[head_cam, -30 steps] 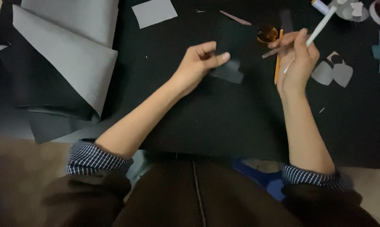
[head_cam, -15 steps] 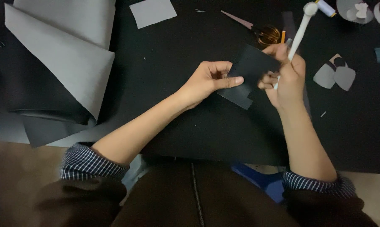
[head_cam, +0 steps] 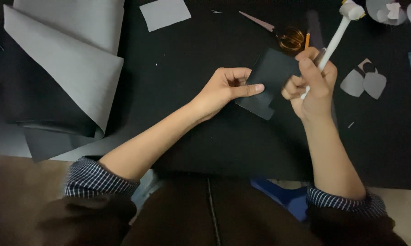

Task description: Using a mallet and punch tool to create a series of holes in a leather piece, followed by trimming with scissors.

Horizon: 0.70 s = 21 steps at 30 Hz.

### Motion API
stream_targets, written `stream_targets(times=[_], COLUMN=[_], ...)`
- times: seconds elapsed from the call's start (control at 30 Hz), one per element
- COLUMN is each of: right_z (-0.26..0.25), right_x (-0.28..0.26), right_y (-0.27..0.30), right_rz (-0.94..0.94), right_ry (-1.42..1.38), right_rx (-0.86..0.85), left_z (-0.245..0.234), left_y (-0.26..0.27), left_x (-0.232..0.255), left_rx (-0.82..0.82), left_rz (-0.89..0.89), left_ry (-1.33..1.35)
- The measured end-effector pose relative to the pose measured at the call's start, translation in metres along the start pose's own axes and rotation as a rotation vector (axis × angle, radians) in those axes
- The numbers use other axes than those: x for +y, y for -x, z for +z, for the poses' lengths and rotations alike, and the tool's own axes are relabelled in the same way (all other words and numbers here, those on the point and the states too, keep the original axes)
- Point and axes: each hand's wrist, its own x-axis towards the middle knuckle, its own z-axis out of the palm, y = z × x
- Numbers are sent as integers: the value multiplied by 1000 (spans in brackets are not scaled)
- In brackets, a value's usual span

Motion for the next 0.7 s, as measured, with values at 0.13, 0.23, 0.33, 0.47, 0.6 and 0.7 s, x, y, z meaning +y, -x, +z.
stream_targets(times=[0.13,0.23,0.33,0.47,0.6,0.7], right_z=[-2,-9,-9,1,-1,-3], right_x=[0,6,4,-5,-1,-7], right_y=[-3,-4,-4,-3,-12,-16], right_rz=[-2,-1,13,-1,16,59], right_ry=[-2,-22,-25,7,45,-48], right_rx=[8,7,21,54,118,87], left_z=[-4,3,-2,-16,-24,-29], left_y=[-3,2,-2,-11,-15,-9], left_x=[-3,9,-1,-27,-43,-13], left_rx=[-13,-16,-15,5,43,-67], left_rz=[-6,-5,-1,3,-33,-51], left_ry=[-7,24,27,41,-97,-164])
